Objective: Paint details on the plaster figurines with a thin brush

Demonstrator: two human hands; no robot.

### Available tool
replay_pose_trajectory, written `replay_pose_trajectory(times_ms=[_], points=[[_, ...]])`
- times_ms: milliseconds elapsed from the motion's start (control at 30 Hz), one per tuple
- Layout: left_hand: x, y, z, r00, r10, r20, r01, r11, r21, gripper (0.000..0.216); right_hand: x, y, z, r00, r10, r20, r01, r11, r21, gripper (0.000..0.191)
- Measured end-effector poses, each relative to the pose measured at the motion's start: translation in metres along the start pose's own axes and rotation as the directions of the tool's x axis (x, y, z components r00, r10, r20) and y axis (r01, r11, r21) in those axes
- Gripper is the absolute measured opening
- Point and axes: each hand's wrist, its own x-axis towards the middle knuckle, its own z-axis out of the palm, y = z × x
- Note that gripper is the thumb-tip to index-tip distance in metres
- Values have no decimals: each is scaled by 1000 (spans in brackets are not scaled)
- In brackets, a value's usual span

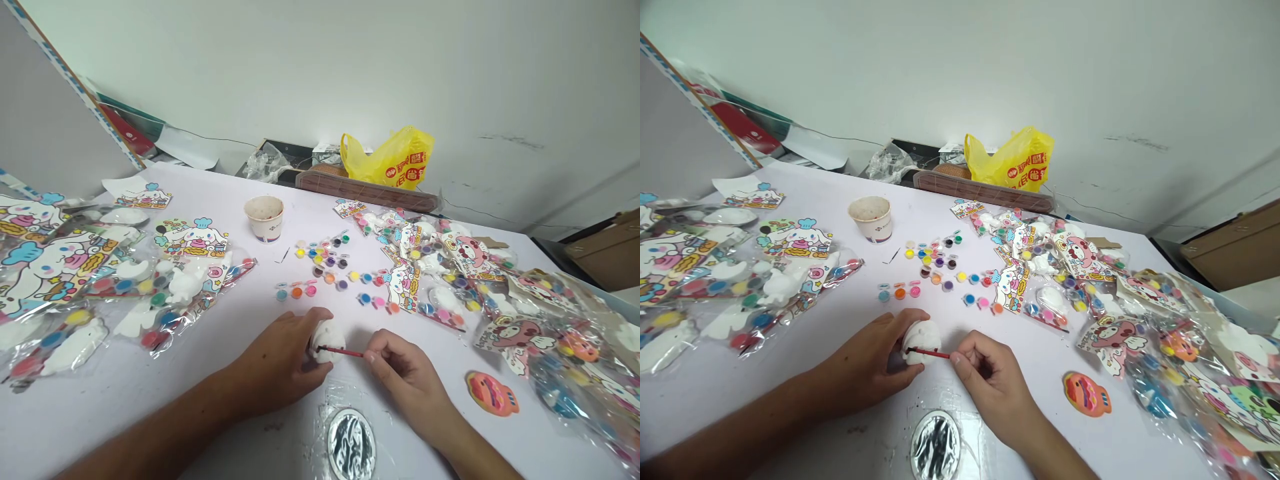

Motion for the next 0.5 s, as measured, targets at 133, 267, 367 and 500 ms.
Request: replay_pose_trajectory(times_ms=[133, 267, 367, 500], points=[[0, 1, -1, 1000, -8, 5, 8, 1000, -8, 46, 0, 1, 0, 1000, -1, 6, 1, 1000, 9, 39], [0, 1, -1, 1000, -16, 14, 16, 1000, -7, 47, 1, 2, 0, 1000, -6, 3, 6, 1000, 11, 38], [0, 1, -2, 999, -23, 25, 23, 1000, -14, 46, 1, 3, 0, 1000, -5, 9, 5, 1000, 17, 38], [0, 2, -2, 999, -41, 31, 41, 999, -16, 46, 1, 2, 0, 1000, -17, 9, 17, 1000, 21, 37]])
